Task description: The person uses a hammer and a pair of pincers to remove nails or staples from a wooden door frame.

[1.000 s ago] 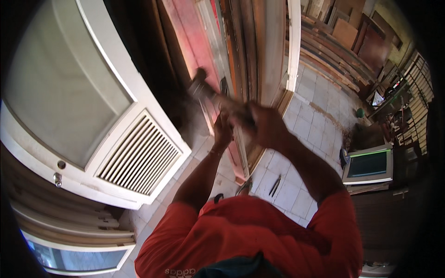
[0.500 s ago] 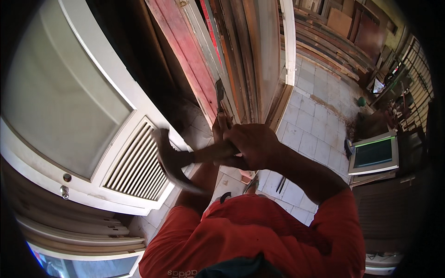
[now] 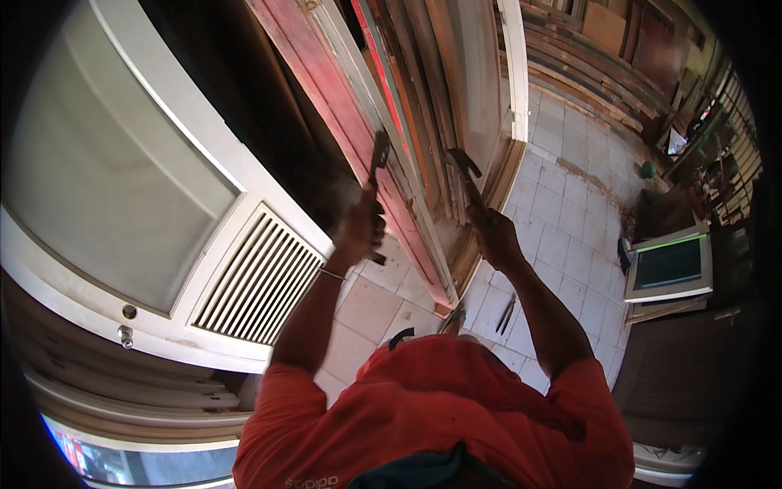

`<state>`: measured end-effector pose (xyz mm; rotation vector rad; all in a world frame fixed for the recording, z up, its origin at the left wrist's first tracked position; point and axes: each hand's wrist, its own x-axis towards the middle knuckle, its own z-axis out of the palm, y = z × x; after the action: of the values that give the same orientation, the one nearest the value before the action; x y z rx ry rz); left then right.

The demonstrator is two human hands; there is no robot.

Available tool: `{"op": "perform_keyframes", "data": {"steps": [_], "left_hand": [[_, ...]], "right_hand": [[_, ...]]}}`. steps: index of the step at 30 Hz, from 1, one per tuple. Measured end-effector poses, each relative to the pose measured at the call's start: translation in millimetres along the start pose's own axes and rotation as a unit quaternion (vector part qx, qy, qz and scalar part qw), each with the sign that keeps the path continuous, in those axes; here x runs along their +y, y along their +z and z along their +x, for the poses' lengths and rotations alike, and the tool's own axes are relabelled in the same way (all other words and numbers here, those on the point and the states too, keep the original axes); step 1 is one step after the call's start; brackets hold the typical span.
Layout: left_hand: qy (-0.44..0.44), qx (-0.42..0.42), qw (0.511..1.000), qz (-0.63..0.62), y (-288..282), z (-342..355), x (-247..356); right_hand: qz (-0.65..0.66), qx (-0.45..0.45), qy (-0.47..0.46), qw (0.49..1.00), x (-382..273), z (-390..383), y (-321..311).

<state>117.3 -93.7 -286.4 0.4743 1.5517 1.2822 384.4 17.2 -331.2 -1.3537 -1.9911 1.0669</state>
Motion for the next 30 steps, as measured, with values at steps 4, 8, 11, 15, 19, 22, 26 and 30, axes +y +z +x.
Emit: {"op": "perform_keyframes", "data": {"steps": [4,8,11,15,19,22,26,30], "left_hand": [[-0.001,-0.11,0.994,0.015,-46.9,-34.1,54.2],[0.063,-0.057,0.996,-0.033,-35.8,1.4,-5.3],[0.301,0.055,0.952,0.016,17.4,33.4,-73.3],[0.269,0.079,0.953,-0.113,66.1,43.3,-88.3],[0.067,0.022,0.991,-0.115,36.9,-33.4,-6.2],[0.102,-0.125,0.982,-0.098,-29.8,-85.8,64.3],[0.288,0.037,0.956,-0.035,-40.1,-91.4,36.1],[0.235,0.001,0.963,-0.13,-21.8,-34.7,-26.7]], "right_hand": [[0.13,-0.043,0.119,0.983,-2.0,-26.2,7.2],[0.167,-0.035,0.115,0.979,26.8,-39.5,40.7],[0.23,-0.088,0.154,0.957,14.7,-56.1,48.3],[0.229,-0.095,0.164,0.955,25.1,-66.7,56.9],[0.232,-0.109,0.169,0.952,29.7,-74.8,44.0],[0.259,-0.109,0.175,0.944,28.3,-78.2,41.8],[0.283,-0.11,0.182,0.935,26.8,-76.6,51.9],[0.296,-0.128,0.159,0.933,17.3,-71.9,56.9]]}}
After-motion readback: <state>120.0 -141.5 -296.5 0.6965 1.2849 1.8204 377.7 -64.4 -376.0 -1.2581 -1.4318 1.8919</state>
